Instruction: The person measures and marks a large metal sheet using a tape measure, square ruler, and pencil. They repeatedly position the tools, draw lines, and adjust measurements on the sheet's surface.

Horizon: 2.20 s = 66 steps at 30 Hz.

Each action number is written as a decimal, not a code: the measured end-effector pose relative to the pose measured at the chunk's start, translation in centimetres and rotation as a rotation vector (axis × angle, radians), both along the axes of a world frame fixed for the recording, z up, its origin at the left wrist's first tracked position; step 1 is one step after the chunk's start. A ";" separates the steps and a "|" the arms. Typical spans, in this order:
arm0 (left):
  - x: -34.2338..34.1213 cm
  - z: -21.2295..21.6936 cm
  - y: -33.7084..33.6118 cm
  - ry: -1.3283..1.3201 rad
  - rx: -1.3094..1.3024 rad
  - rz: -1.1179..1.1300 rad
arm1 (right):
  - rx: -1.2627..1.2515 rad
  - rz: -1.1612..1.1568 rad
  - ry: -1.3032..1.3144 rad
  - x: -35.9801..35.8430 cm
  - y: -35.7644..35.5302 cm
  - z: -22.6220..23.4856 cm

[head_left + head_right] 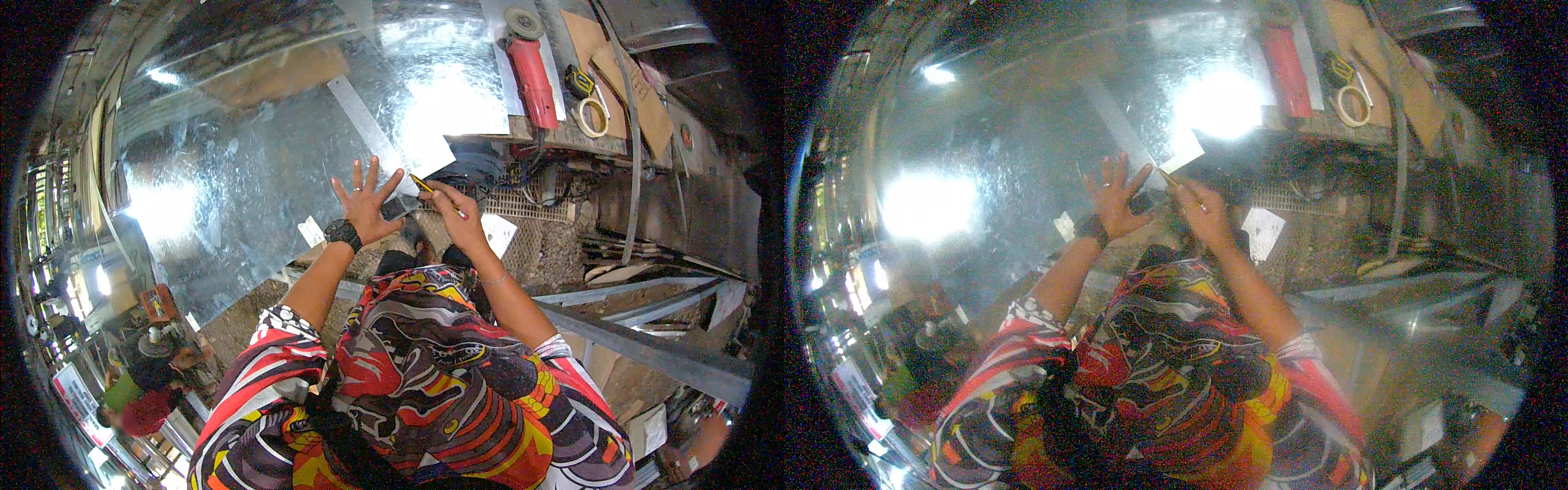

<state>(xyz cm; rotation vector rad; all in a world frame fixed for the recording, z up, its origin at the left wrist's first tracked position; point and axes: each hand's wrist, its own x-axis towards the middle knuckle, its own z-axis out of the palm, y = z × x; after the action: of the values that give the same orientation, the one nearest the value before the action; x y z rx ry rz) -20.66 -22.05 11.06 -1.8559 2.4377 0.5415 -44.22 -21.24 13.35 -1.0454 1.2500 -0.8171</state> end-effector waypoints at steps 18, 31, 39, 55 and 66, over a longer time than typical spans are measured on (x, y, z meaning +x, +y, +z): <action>0.0 -1.4 -0.1 0.056 -0.105 -0.017 | -0.073 -0.048 0.344 -4.9 2.9 -0.2; -1.3 -0.8 -1.0 0.036 -0.035 0.018 | -0.092 -0.106 0.313 -7.0 3.3 -0.8; -1.6 -0.8 -0.8 0.011 -0.045 0.027 | -0.033 -0.120 0.233 -6.5 2.9 -1.5; -1.8 -0.2 -0.9 -0.030 -0.024 0.019 | 0.030 -0.033 -0.055 -2.7 -1.6 -3.1; -1.6 -0.6 -1.1 -0.027 -0.020 0.004 | -0.035 0.201 0.201 -3.5 -3.3 -1.8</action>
<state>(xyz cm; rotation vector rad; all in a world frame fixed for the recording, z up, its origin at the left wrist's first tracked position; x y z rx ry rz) -22.24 -23.11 10.41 -1.8632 2.4320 0.4909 -47.73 -24.50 11.60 -1.2838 1.2767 -0.5925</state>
